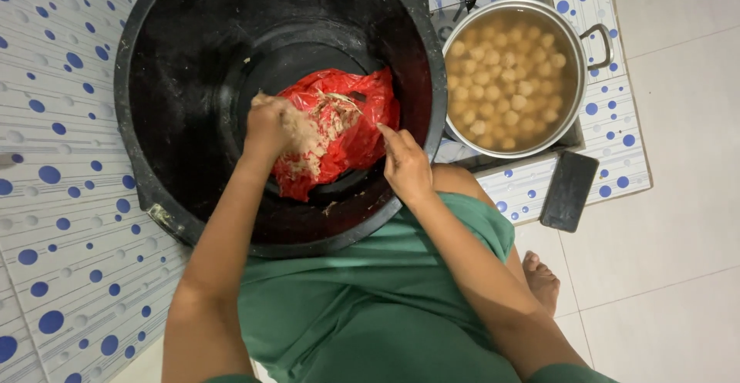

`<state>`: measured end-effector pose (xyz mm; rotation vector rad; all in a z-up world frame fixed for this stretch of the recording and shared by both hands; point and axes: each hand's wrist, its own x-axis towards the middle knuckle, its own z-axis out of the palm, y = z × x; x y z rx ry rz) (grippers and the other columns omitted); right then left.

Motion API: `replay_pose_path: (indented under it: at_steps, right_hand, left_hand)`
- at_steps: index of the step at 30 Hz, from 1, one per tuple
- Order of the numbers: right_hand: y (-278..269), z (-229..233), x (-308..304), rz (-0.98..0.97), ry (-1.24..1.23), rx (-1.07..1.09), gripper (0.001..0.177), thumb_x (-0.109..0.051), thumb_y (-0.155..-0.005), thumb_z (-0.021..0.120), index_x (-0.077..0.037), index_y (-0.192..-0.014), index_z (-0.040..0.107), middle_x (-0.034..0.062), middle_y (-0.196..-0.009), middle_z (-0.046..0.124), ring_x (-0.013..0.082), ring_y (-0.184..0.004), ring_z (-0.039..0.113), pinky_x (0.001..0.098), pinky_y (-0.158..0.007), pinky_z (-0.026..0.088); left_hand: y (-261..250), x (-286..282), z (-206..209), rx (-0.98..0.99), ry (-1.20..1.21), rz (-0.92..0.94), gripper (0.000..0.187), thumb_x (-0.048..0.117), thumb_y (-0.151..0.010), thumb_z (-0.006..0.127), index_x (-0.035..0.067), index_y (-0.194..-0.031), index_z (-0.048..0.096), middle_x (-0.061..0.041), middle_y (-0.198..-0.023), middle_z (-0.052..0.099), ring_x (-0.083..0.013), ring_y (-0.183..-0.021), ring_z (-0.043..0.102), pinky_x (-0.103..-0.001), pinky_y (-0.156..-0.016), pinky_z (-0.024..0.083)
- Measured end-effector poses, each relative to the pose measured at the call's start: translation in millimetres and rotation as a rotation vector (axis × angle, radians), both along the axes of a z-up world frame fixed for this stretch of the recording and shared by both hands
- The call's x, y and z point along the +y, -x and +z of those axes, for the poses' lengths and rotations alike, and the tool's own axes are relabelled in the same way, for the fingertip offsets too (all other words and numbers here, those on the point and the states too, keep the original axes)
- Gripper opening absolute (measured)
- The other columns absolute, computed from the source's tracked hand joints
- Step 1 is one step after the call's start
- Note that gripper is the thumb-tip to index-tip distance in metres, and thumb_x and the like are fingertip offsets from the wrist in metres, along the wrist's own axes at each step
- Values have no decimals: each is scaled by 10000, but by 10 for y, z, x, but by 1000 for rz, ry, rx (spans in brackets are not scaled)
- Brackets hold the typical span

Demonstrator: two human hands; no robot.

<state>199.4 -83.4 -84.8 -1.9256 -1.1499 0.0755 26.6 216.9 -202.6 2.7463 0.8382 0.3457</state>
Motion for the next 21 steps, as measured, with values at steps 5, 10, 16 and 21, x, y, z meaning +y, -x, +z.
replay_pose_path:
  at_steps: [5, 10, 16, 21]
  right_hand:
    - [-10, 28, 5, 23, -3, -16, 389, 85, -947, 565, -56, -1287, 692, 91, -842, 625, 269, -766, 680, 343, -679, 578]
    - [-5, 43, 10, 14, 0, -7, 398, 94, -940, 575, -55, -1288, 700, 103, -842, 636, 281, -769, 684, 349, -683, 583]
    - [-4, 46, 19, 22, -3, 2, 395, 96, -945, 559, -56, -1279, 704, 88, -843, 639, 258, -770, 687, 338, -683, 585]
    - [-20, 65, 18, 26, 14, -29, 389, 82, -948, 553, -63, -1276, 705, 77, -833, 626, 248, -760, 678, 329, -681, 578]
  left_hand:
    - [13, -254, 13, 335, 163, -236, 469, 153, -737, 786, 132, -1202, 734, -157, -961, 764, -354, -1040, 713, -424, -1046, 516]
    - [72, -227, -586, 74, -289, -252, 450, 66, -756, 740, 62, -1206, 758, -239, -1008, 754, -414, -1086, 694, -527, -1049, 496]
    - [-389, -395, -816, 822, 299, 39, 883, 188, -799, 715, 238, -1602, 350, -165, -1642, 337, -539, -1490, 175, -702, -1128, 318]
    - [-455, -527, -1443, 563, 76, -66, 480, 106, -877, 636, 90, -1357, 619, -186, -1320, 658, -363, -1317, 564, -471, -1154, 431]
